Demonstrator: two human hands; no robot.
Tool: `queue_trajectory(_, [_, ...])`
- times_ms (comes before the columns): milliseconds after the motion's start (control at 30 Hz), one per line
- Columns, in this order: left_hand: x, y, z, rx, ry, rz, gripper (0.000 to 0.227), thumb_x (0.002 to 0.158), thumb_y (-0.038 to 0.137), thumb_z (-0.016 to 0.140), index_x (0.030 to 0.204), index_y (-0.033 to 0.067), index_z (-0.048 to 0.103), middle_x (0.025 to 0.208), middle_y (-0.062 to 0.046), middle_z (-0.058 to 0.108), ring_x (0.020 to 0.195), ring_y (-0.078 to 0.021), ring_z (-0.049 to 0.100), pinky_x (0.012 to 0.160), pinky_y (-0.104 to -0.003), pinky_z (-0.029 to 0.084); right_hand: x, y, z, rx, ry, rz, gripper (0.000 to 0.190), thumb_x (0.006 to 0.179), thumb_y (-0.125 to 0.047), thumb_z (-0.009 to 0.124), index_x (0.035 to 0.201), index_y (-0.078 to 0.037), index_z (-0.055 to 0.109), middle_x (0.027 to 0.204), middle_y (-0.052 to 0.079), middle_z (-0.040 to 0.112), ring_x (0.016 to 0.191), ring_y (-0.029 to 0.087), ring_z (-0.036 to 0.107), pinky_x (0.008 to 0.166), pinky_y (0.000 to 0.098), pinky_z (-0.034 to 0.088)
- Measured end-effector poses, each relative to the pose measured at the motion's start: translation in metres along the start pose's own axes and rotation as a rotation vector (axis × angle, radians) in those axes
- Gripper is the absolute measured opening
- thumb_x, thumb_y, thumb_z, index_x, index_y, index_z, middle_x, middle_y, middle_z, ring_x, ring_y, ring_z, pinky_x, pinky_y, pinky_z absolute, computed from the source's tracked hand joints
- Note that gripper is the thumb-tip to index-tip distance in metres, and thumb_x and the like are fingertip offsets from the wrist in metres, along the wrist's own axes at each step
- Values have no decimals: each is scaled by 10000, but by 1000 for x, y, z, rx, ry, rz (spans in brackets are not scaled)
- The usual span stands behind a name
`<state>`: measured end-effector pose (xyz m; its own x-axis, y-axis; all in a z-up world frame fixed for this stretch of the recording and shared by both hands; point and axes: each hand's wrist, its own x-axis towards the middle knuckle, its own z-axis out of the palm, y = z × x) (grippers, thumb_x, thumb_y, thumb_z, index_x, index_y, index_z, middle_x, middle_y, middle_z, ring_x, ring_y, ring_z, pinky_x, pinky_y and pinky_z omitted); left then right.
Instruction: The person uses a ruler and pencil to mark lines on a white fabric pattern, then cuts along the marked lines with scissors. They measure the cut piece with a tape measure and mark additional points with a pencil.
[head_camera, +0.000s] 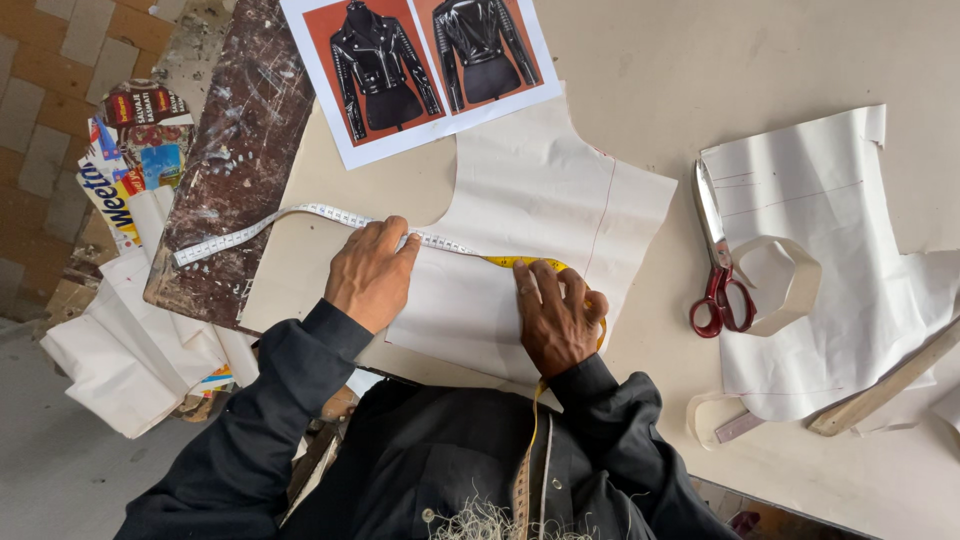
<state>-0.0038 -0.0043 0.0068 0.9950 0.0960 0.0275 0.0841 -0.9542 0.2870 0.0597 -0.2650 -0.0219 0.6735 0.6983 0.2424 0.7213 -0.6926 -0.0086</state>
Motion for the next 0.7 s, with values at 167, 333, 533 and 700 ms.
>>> queue_trajectory(167, [-1, 0, 0, 12, -8, -1, 249, 949, 67, 618, 1168, 8, 721, 1101, -89, 587, 973, -290, 600, 831, -412, 549, 3, -1, -5, 75, 3, 42, 463, 877, -82, 704, 1335, -141, 667, 1287, -42, 618, 1180, 208, 535, 927, 445, 303])
queue_trajectory(333, [0, 0, 0, 27, 9, 25, 255, 935, 59, 619, 1163, 13, 724, 1104, -81, 586, 982, -273, 602, 866, -403, 548, 6, -1, -8, 141, 49, 64, 442, 842, -64, 755, 1274, -138, 699, 1266, -31, 637, 1170, 224, 539, 880, 454, 317])
queue_trajectory(533, [0, -1, 0, 11, -8, 15, 248, 939, 58, 621, 1160, 8, 723, 1101, -83, 585, 975, -273, 600, 859, -402, 547, 5, 2, -6, 201, 24, 79, 473, 792, 14, 715, 1244, -125, 700, 1287, 4, 641, 1218, 231, 568, 913, 450, 349])
queue_trajectory(700, [0, -1, 0, 5, 9, 20, 253, 931, 53, 621, 1160, 6, 720, 1100, -84, 586, 988, -275, 602, 858, -404, 551, 4, 4, -4, 241, -8, 103, 458, 815, 21, 705, 1243, -140, 687, 1244, -2, 638, 1199, 194, 601, 905, 442, 342])
